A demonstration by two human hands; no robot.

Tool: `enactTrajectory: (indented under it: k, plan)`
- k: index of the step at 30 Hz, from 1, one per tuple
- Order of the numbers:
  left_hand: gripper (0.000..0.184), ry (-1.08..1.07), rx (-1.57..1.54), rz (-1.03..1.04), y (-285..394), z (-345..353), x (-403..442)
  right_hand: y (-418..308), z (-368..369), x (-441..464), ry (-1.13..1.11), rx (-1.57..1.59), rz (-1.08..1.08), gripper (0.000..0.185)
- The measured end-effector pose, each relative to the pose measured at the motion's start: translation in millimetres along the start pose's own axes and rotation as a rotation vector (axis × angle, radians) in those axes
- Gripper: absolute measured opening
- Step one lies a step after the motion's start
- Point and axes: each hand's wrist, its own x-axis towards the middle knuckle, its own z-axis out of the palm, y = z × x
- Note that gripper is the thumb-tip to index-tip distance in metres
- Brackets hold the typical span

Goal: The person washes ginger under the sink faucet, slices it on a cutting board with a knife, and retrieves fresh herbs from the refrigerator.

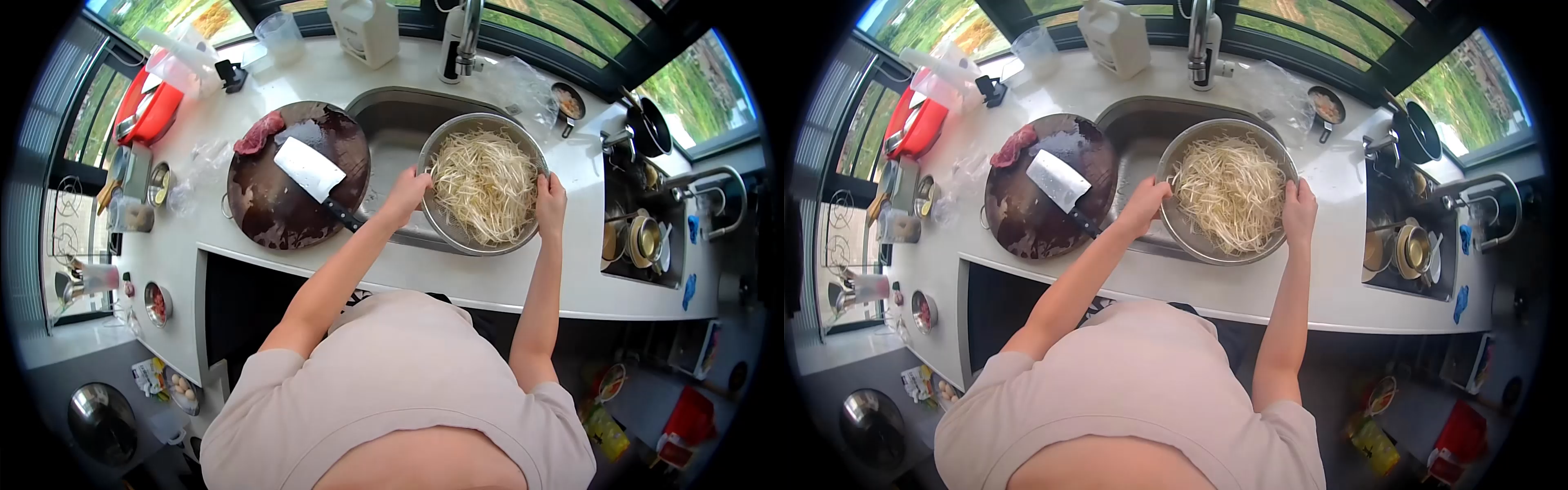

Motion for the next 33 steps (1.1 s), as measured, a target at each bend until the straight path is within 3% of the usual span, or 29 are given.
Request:
enactTrajectory:
  k: [2,3,5,6,9,10,13,16,17,20,21,23,26,29,30,33]
  plan:
    - [0.029,-0.021,0.006,-0.062,-18.7,-5.3,-19.5,5.0,-7.2,-37.5,0.014,0.035,0.019,0.026]
    - [0.028,0.001,0.081,0.013,20.6,-29.2,25.5,-5.7,38.5,11.5,0.025,0.078,-0.032,0.025]
    - [0.027,-0.034,0.060,-0.048,-9.4,-15.1,64.5,11.7,24.1,31.5,-0.007,-0.078,0.008,0.025]
    - [0.024,-0.064,0.046,-0.152,-49.7,-5.9,49.3,20.6,-0.7,0.1,0.008,-0.198,0.022,0.024]
    - [0.022,0.013,-0.007,-0.105,-31.5,18.8,-24.3,-2.1,-33.9,-45.1,0.028,-0.049,0.076,0.023]
    - [0.020,-0.014,0.008,-0.070,-30.3,11.5,-21.7,13.9,-22.0,-42.0,0.063,0.074,-0.029,0.024]
    - [0.016,-0.107,0.014,-0.113,-34.3,0.3,33.3,33.2,-3.9,-0.7,0.015,-0.132,0.018,0.027]
    - [0.013,0.041,0.072,-0.073,-15.1,-8.3,-2.4,20.8,9.1,-30.7,0.055,0.049,0.064,0.028]
    - [0.014,0.016,0.066,-0.052,-9.2,-9.1,5.3,20.5,14.3,-32.7,0.069,0.182,0.059,0.028]
    - [0.018,-0.133,0.026,-0.077,-50.9,-15.4,55.1,41.2,-0.4,-8.9,0.051,0.042,0.027,0.028]
    - [0.020,-0.077,0.050,-0.074,-38.0,-10.3,38.8,36.4,6.2,-15.7,0.043,0.071,0.110,0.028]
    - [0.019,-0.050,-0.008,-0.048,-22.9,4.3,25.7,36.5,1.6,-17.5,0.109,0.166,0.052,0.032]
    - [0.014,-0.154,-0.016,-0.046,-17.7,23.1,28.2,34.7,-35.8,-27.7,0.125,0.778,0.169,0.035]
    - [0.019,-0.138,-0.144,-0.013,-12.4,74.4,33.2,38.6,-51.3,-48.7,0.429,0.697,0.177,0.037]
    - [0.020,-0.236,-0.115,-0.004,-21.0,79.3,52.8,46.7,-54.4,-53.4,0.488,0.687,0.206,0.034]
    - [0.022,-0.195,-0.069,0.018,-18.0,129.1,59.1,69.7,-60.8,-70.9,0.536,0.633,0.231,0.032]
